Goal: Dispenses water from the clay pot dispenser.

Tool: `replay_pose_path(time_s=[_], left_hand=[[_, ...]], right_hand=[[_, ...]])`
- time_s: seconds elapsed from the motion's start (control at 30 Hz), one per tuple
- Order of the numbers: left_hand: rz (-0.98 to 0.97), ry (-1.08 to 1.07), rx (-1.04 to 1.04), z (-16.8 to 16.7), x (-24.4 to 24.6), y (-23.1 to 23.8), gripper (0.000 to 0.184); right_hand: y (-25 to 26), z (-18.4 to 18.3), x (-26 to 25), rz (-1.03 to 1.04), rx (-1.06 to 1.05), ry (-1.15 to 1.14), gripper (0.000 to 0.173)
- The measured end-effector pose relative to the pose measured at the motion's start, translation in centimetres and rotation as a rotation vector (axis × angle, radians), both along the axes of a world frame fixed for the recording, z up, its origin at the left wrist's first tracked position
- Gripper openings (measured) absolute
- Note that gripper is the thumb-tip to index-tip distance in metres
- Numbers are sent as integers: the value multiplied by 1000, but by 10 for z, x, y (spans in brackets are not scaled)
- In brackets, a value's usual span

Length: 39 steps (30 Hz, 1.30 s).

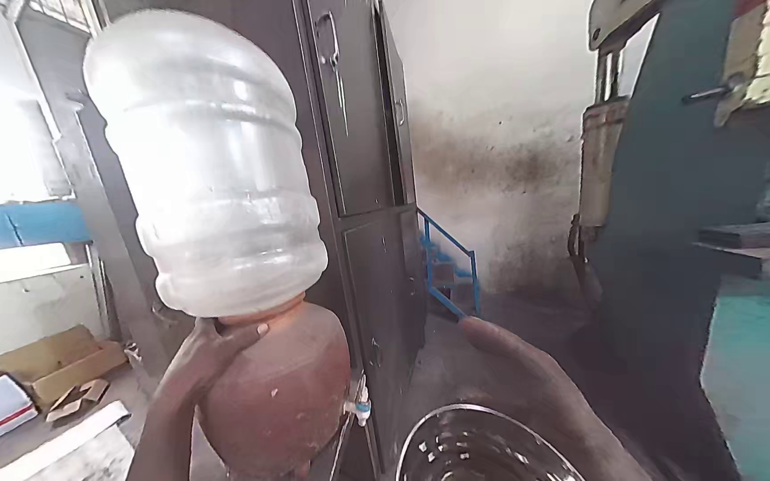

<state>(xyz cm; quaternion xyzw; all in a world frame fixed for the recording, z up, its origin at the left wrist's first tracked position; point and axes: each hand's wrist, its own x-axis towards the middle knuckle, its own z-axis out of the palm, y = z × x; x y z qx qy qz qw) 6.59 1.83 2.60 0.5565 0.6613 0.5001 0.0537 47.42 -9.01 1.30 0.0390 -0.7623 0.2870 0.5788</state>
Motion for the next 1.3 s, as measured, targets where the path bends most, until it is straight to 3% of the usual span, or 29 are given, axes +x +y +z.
replay_pose_path(time_s=[0.17,0.3,0.83,1.3], left_hand=[[1,-32,18,-1,-4,6,111],[36,-4,-33,1,-4,6,117],[81,51,-70,-3,-13,13,128],[85,64,-43,-5,-17,17,129]], right_hand=[[-11,26,6,39,201,-20,105],[-11,37,8,89,297,-30,108],[-21,59,7,80,387,-46,104],[-23,69,11,26,430,-49,111]])
